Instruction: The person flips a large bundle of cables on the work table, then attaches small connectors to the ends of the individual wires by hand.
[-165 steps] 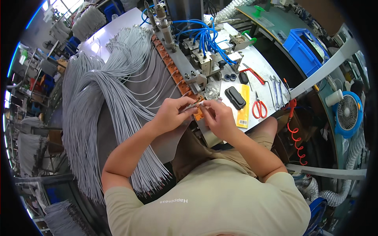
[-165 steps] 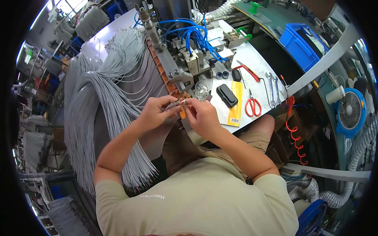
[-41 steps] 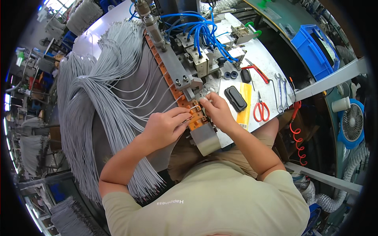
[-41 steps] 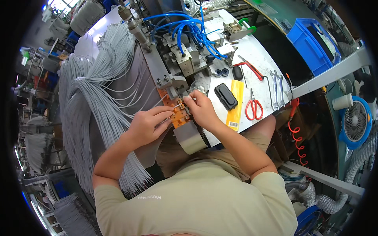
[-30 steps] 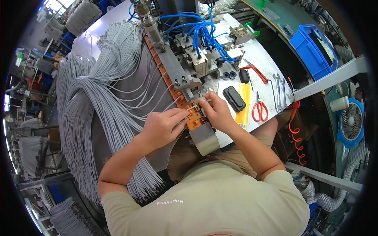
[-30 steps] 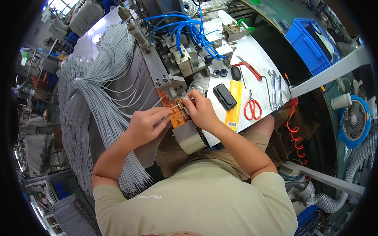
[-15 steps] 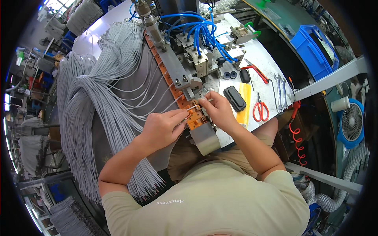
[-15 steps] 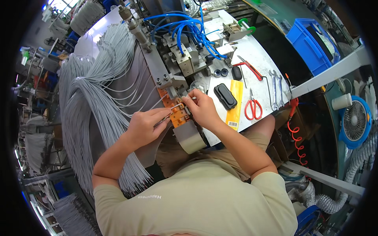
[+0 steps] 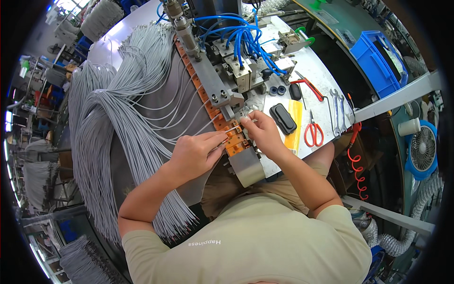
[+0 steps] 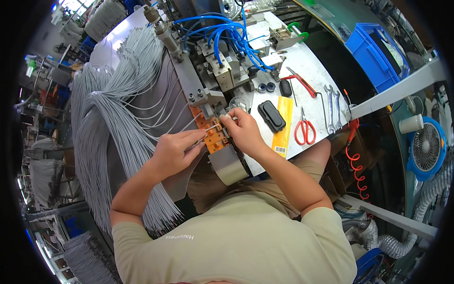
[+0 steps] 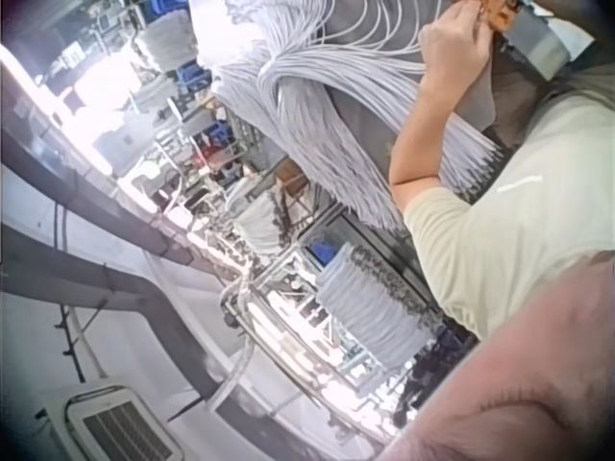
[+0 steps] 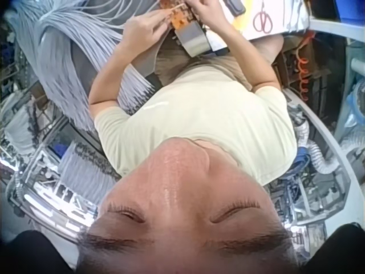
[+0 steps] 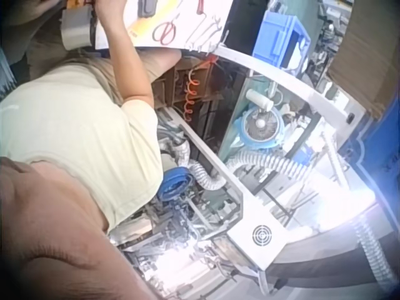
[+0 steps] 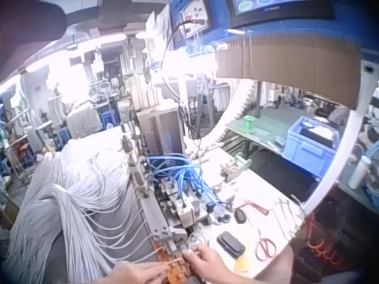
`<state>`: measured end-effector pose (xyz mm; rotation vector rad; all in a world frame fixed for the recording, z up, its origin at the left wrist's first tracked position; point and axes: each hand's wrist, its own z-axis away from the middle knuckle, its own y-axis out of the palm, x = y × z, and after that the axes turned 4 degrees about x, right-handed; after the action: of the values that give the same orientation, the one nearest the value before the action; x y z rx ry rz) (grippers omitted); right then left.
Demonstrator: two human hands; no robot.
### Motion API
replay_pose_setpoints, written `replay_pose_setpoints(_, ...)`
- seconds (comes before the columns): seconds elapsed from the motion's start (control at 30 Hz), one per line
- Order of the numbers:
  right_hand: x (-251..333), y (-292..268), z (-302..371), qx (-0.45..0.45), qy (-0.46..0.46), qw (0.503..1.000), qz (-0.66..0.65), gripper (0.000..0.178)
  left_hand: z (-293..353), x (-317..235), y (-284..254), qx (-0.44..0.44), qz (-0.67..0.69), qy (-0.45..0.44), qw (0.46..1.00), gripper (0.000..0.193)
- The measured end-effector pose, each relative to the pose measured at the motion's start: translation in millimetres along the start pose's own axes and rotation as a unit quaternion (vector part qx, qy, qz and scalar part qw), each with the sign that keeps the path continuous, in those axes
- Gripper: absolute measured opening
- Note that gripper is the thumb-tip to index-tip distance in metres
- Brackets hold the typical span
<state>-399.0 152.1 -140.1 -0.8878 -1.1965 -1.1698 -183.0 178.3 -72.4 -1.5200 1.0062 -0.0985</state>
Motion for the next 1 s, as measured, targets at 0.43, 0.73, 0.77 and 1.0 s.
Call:
replay_pose_setpoints(0.43,0.0,0.9,-2.5,0.002,-0.012,0.999,0.048,0.018,-2.4,6.4,-8.0,0.011,-0.097,-0.029,0.995,0.019)
replay_pose_setpoints(0.73,-4.1,0.5,0.0,-0.005,-0.013,1.0,0.023,0.016,-2.6,12.0,-4.2,0.012,-0.124,0.013,0.992,0.018)
replay_pose_setpoints(0.77,-4.1,0.1,-0.2,-0.001,-0.016,0.999,0.03,0.016,-2.4,11.6,-4.3,0.014,-0.123,0.013,0.992,0.017)
replay_pose_setpoints(1.0,-7.1,-1.2,2.5,0.0,-0.05,0.997,0.053,0.016,-2.0,11.3,-2.4,0.018,-0.131,0.02,0.991,0.013)
